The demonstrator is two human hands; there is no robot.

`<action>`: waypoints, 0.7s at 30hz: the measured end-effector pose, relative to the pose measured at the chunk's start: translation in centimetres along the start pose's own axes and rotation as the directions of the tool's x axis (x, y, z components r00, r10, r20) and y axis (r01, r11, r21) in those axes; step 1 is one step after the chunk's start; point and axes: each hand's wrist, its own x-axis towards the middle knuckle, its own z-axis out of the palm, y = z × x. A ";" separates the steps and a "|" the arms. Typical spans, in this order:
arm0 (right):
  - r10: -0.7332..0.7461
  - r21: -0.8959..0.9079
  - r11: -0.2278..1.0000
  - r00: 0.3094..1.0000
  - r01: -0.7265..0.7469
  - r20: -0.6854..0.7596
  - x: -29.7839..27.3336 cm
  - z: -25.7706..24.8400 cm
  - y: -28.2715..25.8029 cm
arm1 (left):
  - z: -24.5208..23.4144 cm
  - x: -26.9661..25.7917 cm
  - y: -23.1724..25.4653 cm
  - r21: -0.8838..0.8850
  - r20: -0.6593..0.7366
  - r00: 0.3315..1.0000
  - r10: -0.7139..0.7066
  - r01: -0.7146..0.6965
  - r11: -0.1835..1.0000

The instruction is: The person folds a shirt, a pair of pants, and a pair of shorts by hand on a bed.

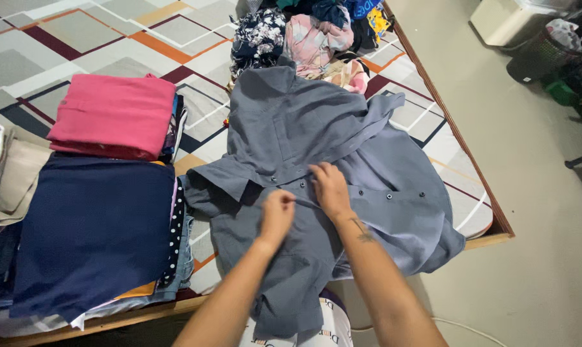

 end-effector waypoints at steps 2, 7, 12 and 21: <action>-0.179 -0.060 0.982 0.983 0.181 0.048 1.8 0.1 0.0 | 2.5 0.8 0.4 0.018 -0.035 0.993 0.114 -0.113 0.993; -0.200 -0.096 0.963 0.906 0.252 0.373 3.9 2.2 1.8 | 3.9 3.9 1.3 0.184 -0.056 0.998 -0.024 0.034 0.982; -0.213 0.082 0.977 0.920 0.196 0.329 4.4 2.1 2.4 | 3.0 5.0 4.3 0.178 0.043 0.926 -0.376 0.363 0.915; -0.187 0.038 0.982 0.941 0.183 0.283 4.1 2.9 2.5 | 7.2 4.5 -1.0 -0.267 -0.136 0.916 -0.378 0.333 0.904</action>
